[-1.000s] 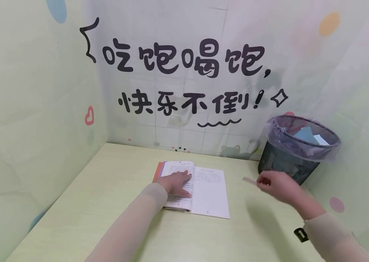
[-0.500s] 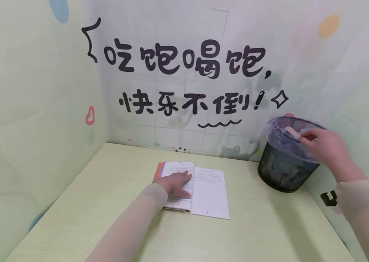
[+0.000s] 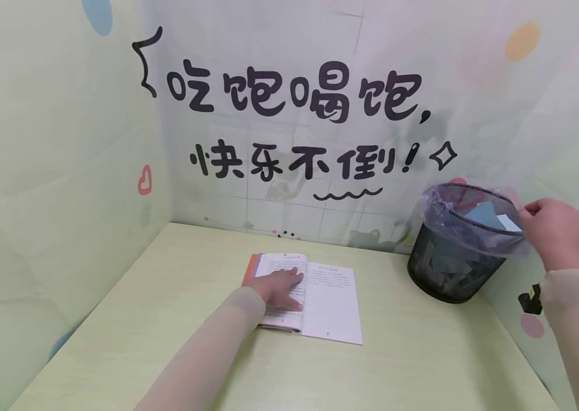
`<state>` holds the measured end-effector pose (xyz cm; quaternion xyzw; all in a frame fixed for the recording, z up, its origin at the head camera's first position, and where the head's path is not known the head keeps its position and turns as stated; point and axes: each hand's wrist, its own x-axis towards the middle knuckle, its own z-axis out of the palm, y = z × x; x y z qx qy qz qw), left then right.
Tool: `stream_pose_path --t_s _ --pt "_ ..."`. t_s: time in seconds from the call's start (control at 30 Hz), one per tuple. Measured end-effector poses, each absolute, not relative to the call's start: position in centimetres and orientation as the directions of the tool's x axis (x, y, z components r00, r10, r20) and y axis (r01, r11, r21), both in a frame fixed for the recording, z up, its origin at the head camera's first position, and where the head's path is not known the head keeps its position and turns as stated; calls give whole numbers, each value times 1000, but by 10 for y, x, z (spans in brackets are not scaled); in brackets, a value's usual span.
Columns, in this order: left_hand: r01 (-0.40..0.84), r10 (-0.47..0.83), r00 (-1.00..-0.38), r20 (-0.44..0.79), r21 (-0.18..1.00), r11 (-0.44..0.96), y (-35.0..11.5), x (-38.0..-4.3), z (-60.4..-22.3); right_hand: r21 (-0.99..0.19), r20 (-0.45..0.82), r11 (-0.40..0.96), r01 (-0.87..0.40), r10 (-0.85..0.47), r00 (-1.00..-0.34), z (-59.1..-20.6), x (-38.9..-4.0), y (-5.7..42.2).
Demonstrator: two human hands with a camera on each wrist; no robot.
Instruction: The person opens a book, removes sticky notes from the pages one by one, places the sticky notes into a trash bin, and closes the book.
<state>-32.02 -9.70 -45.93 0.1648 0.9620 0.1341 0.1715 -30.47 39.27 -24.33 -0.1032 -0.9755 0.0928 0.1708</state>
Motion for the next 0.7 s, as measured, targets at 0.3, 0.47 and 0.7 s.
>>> stream_pose_path --t_s 0.3,0.47,0.7 --pt "267 353 -890 -288 298 917 -99 -320 -460 -235 294 965 119 188 -937 -259 -309 396" --pt "307 383 -884 -268 286 908 -98 -320 -459 -286 368 955 74 181 -912 -271 -301 384" --pt "346 409 -881 -238 265 900 -105 -320 -457 -299 528 948 -111 67 -846 -295 -290 356"
